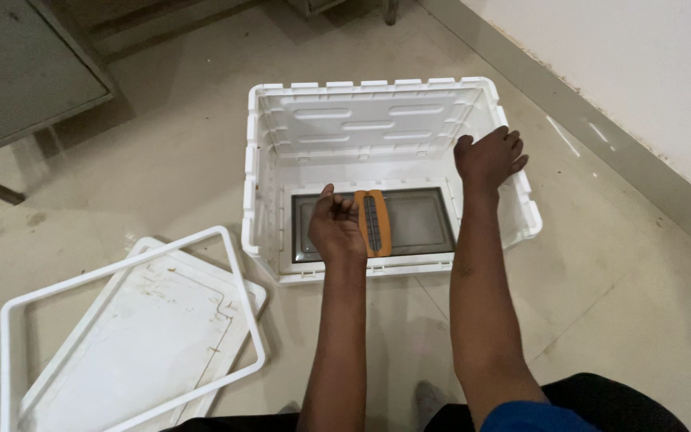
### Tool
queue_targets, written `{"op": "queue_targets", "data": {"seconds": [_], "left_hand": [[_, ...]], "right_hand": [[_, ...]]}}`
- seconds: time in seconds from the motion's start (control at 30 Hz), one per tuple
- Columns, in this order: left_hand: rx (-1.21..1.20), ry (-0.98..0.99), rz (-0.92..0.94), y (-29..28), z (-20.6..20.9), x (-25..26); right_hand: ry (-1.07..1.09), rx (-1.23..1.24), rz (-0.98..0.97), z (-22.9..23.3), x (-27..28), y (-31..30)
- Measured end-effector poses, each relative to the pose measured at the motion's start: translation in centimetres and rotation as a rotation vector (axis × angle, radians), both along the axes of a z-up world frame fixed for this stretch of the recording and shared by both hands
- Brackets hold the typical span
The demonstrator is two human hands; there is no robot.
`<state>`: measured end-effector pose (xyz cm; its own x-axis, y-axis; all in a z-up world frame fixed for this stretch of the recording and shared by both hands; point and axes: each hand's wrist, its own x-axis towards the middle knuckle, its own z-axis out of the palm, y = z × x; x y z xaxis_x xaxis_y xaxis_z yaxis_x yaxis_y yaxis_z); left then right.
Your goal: The person assembles white plastic storage crates by unfolding side panels, inserting a frame, and placing a lid on top. They repeat this process for multiple crates, stacking them vertically in a corner.
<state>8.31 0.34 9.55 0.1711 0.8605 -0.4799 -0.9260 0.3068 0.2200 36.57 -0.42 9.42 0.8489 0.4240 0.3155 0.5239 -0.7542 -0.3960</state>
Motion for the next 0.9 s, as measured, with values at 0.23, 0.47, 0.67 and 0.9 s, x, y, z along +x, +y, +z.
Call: {"op": "queue_targets", "data": {"seconds": [0.23,0.47,0.67,0.9], "left_hand": [[0.24,0.446,0.135,1.2,0.9,-2.6],[0.57,1.166,0.367,3.4,1.7,-6.1],[0.289,1.168,0.033,3.5,3.0,-6.3],[0.346,1.163,0.08,3.6,2.0,-5.6]], "right_hand": [[0.048,0.066,0.045,-1.1,1.9,-0.5],[0.062,0.037,-0.002,-0.5,2.4,-0.9],[0.111,-0.009,-0.017,0.6,1.3,-0.8],[0.023,0.011,0.0,0.5,1.2,-1.2]]}}
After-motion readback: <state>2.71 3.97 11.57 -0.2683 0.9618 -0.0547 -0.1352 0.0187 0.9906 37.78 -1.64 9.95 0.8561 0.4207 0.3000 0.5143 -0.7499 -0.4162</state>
